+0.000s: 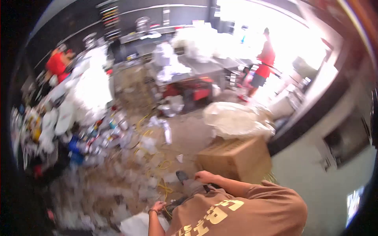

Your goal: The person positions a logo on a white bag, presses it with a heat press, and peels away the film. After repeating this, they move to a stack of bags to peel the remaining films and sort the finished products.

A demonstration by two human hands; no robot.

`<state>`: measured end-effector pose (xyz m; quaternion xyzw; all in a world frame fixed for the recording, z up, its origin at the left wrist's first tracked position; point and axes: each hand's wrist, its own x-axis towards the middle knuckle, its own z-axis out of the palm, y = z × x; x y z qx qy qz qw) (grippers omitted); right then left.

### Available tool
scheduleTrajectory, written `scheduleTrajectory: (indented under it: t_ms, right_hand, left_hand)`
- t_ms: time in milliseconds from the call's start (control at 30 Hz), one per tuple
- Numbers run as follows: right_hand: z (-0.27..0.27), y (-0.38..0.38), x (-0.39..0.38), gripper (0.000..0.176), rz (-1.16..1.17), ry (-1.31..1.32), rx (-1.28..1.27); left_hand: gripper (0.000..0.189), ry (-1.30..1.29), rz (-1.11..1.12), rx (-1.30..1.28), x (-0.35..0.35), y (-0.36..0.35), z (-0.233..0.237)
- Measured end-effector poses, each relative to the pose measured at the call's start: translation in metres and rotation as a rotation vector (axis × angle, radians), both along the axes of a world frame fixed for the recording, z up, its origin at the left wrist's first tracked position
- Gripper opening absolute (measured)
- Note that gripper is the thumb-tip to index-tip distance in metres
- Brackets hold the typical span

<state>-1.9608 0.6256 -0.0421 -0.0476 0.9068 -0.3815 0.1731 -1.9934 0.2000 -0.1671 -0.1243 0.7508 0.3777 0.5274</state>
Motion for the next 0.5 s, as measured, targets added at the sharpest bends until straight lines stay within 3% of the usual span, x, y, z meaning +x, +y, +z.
scheduleTrajectory:
  t_ms: [67,200,267,400,500]
  right_hand:
    - [0.019,-0.005,-0.03,0.025,-0.013,-0.035,0.031]
    - [-0.027,0.014,-0.102,0.029,0.064,-0.088,0.073]
    - [-0.069,0.022,-0.145,0.03,0.101,-0.086,0.068]
    - [-0.133,0.017,-0.262,0.033,0.13,-0.143,0.029]
    - [-0.14,-0.003,-0.353,0.034,0.126,-0.167,0.105]
  left_hand:
    - [0.042,0.008,-0.014,0.133,0.005,-0.025,-0.035]
    - [0.038,-0.007,0.266,0.074,0.001,-0.022,0.009]
    - [0.037,0.19,0.145,0.181,-0.004,-0.032,-0.02]
    - [0.036,0.23,0.215,-0.051,-0.023,-0.045,-0.04]
    - [0.037,0.256,0.306,-0.307,-0.043,-0.052,-0.043]
